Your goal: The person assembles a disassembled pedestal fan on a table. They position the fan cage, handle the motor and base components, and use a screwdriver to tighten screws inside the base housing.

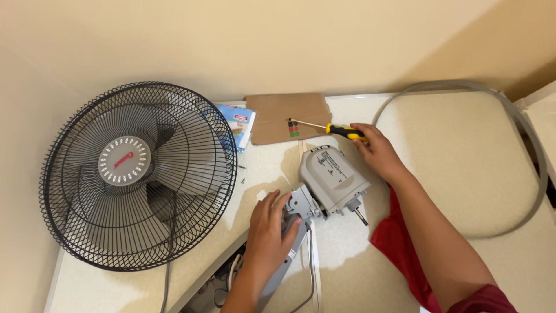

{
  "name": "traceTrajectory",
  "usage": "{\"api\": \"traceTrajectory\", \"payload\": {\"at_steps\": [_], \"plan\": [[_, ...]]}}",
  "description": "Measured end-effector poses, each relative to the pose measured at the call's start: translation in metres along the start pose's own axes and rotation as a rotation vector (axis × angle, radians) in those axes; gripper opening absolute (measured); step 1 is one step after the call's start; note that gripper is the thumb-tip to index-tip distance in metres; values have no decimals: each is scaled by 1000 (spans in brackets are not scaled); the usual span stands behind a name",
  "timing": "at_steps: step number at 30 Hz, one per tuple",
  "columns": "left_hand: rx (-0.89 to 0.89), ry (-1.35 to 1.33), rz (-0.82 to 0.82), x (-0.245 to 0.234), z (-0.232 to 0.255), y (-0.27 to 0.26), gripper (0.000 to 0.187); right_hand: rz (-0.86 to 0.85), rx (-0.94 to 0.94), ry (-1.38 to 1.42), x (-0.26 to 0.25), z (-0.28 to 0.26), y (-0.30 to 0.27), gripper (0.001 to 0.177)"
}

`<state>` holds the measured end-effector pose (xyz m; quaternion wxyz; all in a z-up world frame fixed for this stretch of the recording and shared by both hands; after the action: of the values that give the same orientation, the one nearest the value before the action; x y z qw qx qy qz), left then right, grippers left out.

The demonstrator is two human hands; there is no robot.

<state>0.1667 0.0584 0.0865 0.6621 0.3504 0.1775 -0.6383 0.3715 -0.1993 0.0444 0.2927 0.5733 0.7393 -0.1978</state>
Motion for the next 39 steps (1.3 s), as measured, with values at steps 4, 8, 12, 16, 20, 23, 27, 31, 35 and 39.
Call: {"api": "traceTrajectory", "payload": {"at_steps": [4, 8, 12, 16, 20, 23, 27, 31, 35, 39], "plan": [[41, 25, -16, 7, -1, 1, 67, -51, 4, -5, 10, -1, 15, 41], [64, 72, -37, 13, -1, 0, 73, -105, -14, -8, 18, -2, 26, 40], [89, 81, -9, 12, 0, -1, 75, -122, -28, -61, 20, -2, 39, 42], [105, 95, -11, 13, 0, -1, 77, -73, -89, -138, 17, -5, 48, 41], [112, 112, -22, 15, 0, -1, 78, -56, -92, -185, 17, -1, 54, 40], [120, 123, -23, 16, 0, -1, 79, -41, -101, -194, 18, 1, 56, 40], [131, 124, -12, 16, 0, -1, 78, 3, -139, -195, 16, -2, 54, 48], [149, 134, -2, 16, 0, -1, 78, 2, -74, -218, 11, -5, 49, 55], [150, 136, 5, 16, -2, -2, 78, 8, -52, -170, 3, -14, 37, 60], [154, 152, -10, 19, -3, -2, 78, 33, -15, -92, -5, -23, 18, 61]]}}
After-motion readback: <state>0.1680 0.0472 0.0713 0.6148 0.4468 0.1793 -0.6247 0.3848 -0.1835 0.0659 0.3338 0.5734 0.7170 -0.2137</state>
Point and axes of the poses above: each hand's wrist, its own y-axis towards the middle knuckle, its own x-axis out of the palm, z = x × y, the point moved 8 cm from there along y, towards the middle knuckle, and after that the axes turned 2 degrees about -z, right-handed, at the moved point
